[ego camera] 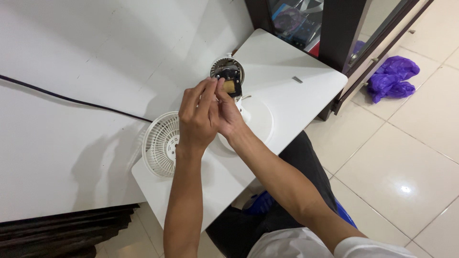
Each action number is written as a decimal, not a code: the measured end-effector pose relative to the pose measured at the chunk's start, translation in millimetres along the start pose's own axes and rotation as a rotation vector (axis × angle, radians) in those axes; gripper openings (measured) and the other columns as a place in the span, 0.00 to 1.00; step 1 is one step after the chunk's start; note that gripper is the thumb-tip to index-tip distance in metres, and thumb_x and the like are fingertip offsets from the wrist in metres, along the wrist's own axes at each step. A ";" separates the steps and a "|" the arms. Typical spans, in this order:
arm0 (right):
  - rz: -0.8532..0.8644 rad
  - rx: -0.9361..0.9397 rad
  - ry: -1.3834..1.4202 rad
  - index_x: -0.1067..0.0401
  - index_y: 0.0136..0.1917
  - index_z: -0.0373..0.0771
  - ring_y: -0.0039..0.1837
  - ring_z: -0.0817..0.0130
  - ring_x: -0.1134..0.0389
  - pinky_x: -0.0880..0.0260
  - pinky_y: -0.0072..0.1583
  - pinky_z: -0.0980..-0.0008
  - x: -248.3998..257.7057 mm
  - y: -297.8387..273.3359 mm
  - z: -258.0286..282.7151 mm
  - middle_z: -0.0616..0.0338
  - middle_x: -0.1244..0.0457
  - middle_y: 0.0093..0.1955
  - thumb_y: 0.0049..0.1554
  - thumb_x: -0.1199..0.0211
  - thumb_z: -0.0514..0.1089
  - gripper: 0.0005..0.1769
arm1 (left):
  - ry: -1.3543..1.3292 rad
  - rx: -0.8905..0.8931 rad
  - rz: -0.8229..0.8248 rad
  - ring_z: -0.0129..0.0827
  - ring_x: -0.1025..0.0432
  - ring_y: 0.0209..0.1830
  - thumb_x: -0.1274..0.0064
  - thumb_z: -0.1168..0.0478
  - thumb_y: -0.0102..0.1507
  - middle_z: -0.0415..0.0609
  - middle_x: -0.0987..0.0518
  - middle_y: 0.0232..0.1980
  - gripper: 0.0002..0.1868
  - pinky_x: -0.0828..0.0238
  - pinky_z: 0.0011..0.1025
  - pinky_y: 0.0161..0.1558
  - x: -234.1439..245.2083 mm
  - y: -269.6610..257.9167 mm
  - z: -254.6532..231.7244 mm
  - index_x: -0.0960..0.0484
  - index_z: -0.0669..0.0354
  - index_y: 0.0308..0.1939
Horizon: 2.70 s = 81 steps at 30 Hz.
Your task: The person uses a screwdriver to adjust and tighten screws on the internal motor assembly of a disassembled white table fan. The fan cage and base are placed on a white table nearby.
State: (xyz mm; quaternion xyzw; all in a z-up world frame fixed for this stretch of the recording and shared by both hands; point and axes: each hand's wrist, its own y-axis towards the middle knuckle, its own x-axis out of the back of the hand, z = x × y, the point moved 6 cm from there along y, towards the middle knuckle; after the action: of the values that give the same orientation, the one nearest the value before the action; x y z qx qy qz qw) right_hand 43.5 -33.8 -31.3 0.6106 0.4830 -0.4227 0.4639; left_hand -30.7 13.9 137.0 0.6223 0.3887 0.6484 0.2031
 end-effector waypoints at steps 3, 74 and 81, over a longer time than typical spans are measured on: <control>0.078 0.023 0.040 0.26 0.56 0.41 0.58 0.68 0.31 0.27 0.62 0.66 -19.6 -6.3 -2.9 0.60 0.33 0.52 0.65 0.37 0.59 0.20 | -0.007 0.020 -0.008 0.47 0.24 0.53 0.47 0.74 0.68 0.57 0.20 0.58 0.17 0.21 0.39 0.52 -0.9 -1.8 4.4 0.22 0.69 0.62; 0.164 0.007 0.077 0.26 0.62 0.42 0.63 0.70 0.32 0.31 0.68 0.68 -49.5 -23.6 -8.5 0.64 0.32 0.59 0.66 0.43 0.51 0.16 | -0.010 0.031 -0.072 0.43 0.26 0.52 0.42 0.74 0.66 0.53 0.21 0.55 0.18 0.24 0.35 0.47 2.3 -9.7 10.7 0.18 0.65 0.60; 0.149 -0.020 0.047 0.27 0.63 0.40 0.63 0.70 0.32 0.31 0.67 0.70 -29.5 -16.9 -3.5 0.62 0.32 0.60 0.71 0.44 0.50 0.15 | -0.016 0.040 -0.130 0.43 0.26 0.52 0.39 0.71 0.65 0.53 0.20 0.53 0.16 0.23 0.37 0.49 3.3 -7.3 11.9 0.19 0.66 0.58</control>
State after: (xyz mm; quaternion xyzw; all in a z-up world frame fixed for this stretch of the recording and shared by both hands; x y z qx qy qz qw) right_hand 21.9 -34.5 -4.8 0.6501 0.4512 -0.3675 0.4886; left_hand -21.2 23.8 132.6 0.6048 0.4398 0.6208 0.2353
